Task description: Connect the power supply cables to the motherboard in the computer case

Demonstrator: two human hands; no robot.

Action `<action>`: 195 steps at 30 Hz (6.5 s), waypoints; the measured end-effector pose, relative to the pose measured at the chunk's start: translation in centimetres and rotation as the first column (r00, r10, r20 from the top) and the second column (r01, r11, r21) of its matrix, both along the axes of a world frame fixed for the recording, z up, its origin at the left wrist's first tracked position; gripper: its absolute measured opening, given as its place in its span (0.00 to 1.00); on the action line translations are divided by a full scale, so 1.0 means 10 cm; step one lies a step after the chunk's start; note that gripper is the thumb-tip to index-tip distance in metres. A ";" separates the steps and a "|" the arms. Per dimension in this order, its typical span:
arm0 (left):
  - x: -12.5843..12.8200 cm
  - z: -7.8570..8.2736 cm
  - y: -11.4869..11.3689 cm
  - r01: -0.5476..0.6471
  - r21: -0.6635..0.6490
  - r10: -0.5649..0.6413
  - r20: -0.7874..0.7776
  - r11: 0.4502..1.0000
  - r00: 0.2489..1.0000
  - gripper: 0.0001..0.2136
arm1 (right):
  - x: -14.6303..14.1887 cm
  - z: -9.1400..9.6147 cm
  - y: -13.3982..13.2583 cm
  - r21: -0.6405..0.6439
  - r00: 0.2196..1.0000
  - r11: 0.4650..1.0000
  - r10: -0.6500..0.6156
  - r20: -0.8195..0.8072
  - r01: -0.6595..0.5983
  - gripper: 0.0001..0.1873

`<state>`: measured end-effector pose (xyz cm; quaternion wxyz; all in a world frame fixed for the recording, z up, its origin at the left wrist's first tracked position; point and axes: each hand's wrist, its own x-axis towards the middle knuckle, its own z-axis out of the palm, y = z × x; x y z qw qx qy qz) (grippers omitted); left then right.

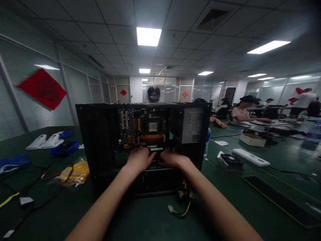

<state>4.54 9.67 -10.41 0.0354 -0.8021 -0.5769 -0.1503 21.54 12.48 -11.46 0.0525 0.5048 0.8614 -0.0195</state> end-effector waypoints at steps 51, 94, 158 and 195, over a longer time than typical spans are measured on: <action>-0.48 0.80 -0.59 0.638 0.006 -0.568 0.461 0.770 0.682 0.35 | -0.08 0.63 -0.58 0.143 -0.063 0.987 0.148 -0.987 0.073 0.45; -0.49 0.95 -0.82 0.628 -0.406 -0.537 0.325 0.664 0.779 0.28 | -0.12 0.71 -0.93 -0.212 0.756 0.822 0.341 -0.559 -0.528 0.17; -0.28 0.95 -0.88 0.312 0.190 -0.287 0.909 0.931 0.304 0.21 | -0.13 0.78 -1.09 0.347 0.104 0.924 0.366 -0.925 -0.160 0.22; -0.21 0.96 -0.83 0.498 0.158 -0.095 0.984 0.853 -0.149 0.15 | -0.09 0.77 -1.00 0.107 -0.041 0.868 0.100 -0.994 -0.485 0.22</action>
